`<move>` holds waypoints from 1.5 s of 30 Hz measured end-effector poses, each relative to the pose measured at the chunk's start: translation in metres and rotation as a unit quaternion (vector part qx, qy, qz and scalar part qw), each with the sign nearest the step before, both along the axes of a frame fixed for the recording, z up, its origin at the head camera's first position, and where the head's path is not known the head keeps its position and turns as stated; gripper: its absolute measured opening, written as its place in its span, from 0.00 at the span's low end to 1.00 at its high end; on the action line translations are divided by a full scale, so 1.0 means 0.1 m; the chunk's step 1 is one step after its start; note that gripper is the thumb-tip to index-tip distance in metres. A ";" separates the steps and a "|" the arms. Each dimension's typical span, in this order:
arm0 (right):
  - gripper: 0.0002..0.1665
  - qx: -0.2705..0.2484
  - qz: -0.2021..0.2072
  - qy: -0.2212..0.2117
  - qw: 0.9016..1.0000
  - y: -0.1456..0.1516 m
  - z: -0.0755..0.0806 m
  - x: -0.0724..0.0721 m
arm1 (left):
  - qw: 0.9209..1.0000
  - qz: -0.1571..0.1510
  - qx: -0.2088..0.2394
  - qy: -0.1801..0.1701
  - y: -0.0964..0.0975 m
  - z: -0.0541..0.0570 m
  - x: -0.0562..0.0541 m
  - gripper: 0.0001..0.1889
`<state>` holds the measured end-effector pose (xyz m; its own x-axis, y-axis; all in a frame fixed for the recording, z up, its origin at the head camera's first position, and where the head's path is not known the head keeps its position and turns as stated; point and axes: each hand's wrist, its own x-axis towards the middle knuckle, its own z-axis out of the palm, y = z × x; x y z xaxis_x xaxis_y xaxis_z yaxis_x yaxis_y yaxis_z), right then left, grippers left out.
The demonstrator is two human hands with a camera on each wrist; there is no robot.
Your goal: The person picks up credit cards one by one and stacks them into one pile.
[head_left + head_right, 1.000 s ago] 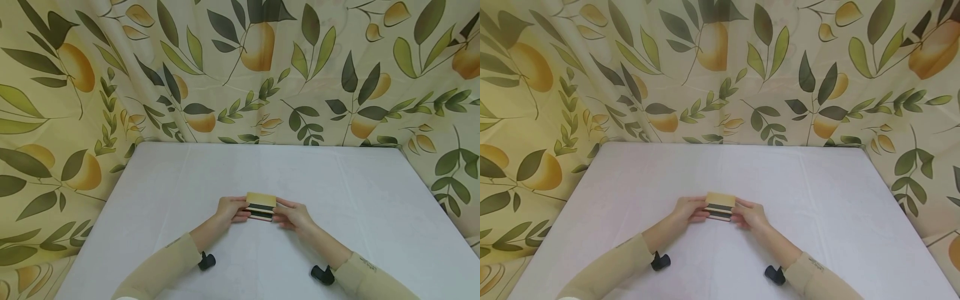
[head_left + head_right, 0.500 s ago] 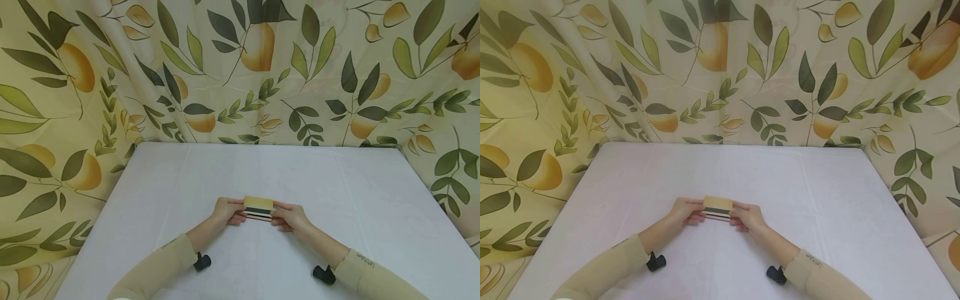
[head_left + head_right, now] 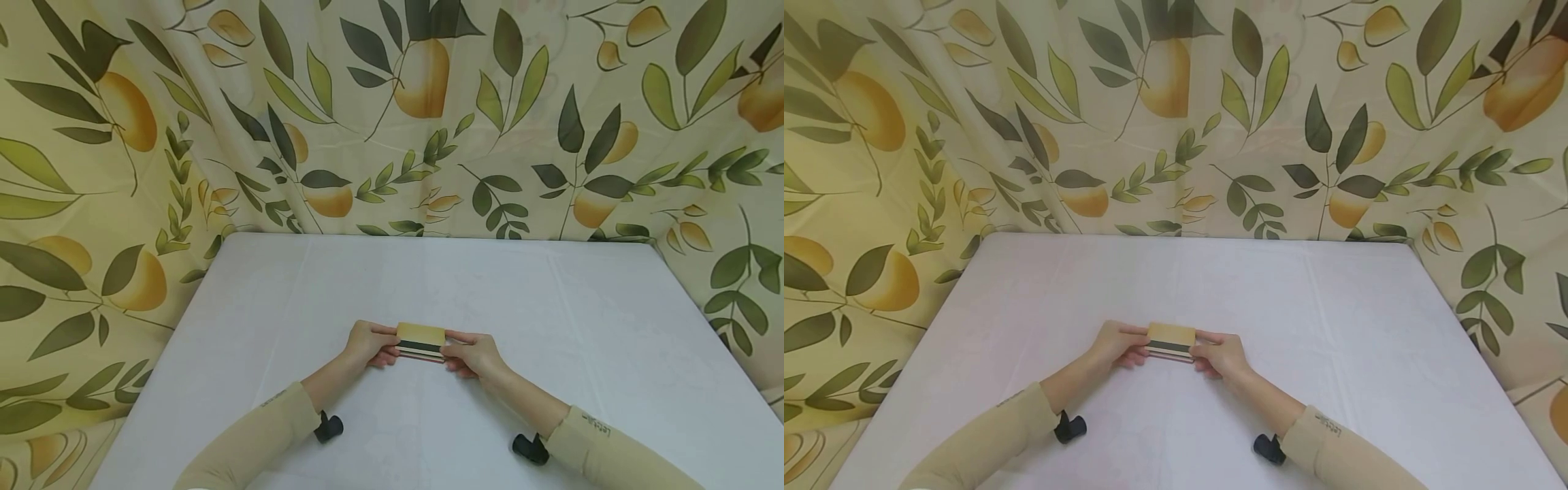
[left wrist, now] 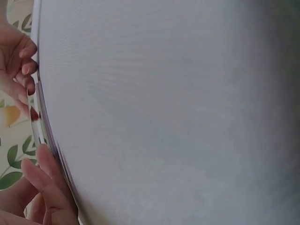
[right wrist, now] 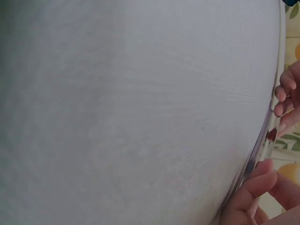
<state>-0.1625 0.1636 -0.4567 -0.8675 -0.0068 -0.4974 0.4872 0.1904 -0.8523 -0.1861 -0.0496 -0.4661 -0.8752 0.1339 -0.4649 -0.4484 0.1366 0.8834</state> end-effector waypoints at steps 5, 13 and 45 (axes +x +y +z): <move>0.31 0.020 0.003 0.014 1.000 -0.01 -0.02 -0.01 | 1.000 -0.004 -0.013 0.006 0.00 0.03 0.00 0.13; 0.31 0.053 0.009 0.036 0.998 -0.01 -0.02 -0.02 | 0.999 -0.009 -0.033 0.013 0.02 0.01 -0.02 0.12; 0.29 0.039 0.000 0.028 0.999 0.02 -0.03 -0.04 | 0.998 -0.010 -0.050 0.033 0.04 -0.03 -0.03 0.10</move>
